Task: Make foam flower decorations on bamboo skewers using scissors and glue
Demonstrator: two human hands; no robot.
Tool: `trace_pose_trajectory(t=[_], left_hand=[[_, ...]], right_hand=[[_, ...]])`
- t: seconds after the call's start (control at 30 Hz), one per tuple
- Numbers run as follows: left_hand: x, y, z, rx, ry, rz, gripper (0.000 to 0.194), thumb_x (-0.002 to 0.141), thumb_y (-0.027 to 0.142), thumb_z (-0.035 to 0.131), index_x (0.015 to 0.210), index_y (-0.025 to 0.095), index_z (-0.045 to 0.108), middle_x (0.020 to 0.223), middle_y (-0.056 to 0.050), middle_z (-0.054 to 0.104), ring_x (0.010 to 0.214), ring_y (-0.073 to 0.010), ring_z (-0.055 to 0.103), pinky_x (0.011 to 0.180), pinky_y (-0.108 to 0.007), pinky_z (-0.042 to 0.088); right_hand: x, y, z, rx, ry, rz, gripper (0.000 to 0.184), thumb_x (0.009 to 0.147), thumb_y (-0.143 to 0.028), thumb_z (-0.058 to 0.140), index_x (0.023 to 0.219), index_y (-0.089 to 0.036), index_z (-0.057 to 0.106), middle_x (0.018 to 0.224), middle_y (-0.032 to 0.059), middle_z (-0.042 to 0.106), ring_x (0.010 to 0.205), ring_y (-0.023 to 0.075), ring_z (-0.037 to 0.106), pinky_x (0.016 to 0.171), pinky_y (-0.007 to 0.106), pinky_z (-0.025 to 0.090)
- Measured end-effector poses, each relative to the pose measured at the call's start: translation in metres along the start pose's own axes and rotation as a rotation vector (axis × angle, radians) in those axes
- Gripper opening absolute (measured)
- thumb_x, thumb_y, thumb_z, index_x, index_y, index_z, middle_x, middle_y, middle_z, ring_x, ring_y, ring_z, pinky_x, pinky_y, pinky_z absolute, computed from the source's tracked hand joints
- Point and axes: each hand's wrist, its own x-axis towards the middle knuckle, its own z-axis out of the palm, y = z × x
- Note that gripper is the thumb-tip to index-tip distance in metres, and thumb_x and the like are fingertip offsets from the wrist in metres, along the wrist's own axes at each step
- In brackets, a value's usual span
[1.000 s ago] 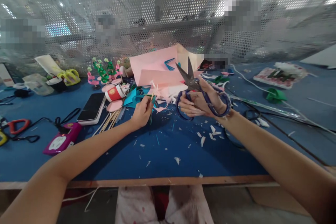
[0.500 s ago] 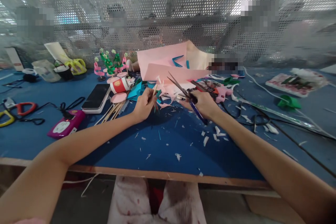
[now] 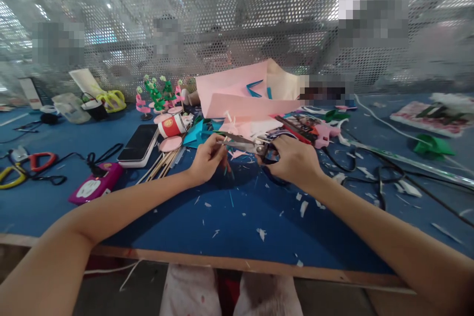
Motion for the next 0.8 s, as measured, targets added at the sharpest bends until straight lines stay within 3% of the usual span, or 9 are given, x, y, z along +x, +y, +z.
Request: trace_pose_trajectory(t=[0.1,0.23,0.3,0.8], left_hand=[[-0.0010,-0.0021,-0.0006,-0.007,-0.016,0.056,0.016,0.083,0.034,0.045,0.087,0.019,0.040,0.047,0.010,0.046,0.039,-0.0072,0.055,0.039,-0.016,0.044],[-0.0020,-0.0051,-0.0012,0.024,-0.034,0.126,0.017,0.083,0.035,0.045,0.084,0.018,0.041,0.046,0.010,0.047,0.038,-0.0061,0.054,0.038,-0.015,0.044],[-0.0020,-0.0054,-0.0010,0.047,-0.035,0.139,0.016,0.083,0.033,0.045,0.082,0.018,0.041,0.046,0.009,0.047,0.038,-0.0059,0.054,0.039,-0.014,0.044],[-0.0044,-0.0029,-0.0010,0.220,-0.041,0.215,0.010,0.084,0.027,0.043,0.082,0.017,0.041,0.046,0.009,0.046,0.037,-0.0055,0.052,0.038,-0.013,0.042]], right_hand=[[-0.0012,-0.0006,0.0032,-0.047,0.081,-0.029,0.031,0.069,-0.044,0.048,0.076,-0.015,0.058,0.074,0.0135,0.059,0.073,0.0239,0.053,0.054,0.029,0.033],[-0.0008,-0.0005,0.0054,-0.154,0.328,-0.084,0.035,0.069,-0.047,0.044,0.069,-0.015,0.059,0.064,0.0097,0.058,0.065,0.0202,0.053,0.050,0.027,0.031],[-0.0009,-0.0012,0.0056,-0.216,0.391,-0.126,0.039,0.068,-0.049,0.043,0.068,-0.013,0.059,0.064,0.0096,0.058,0.064,0.0194,0.053,0.049,0.026,0.030],[-0.0036,-0.0046,0.0023,-0.378,0.432,-0.189,0.042,0.071,-0.048,0.041,0.066,-0.011,0.059,0.062,0.0099,0.056,0.063,0.0182,0.051,0.047,0.025,0.027]])
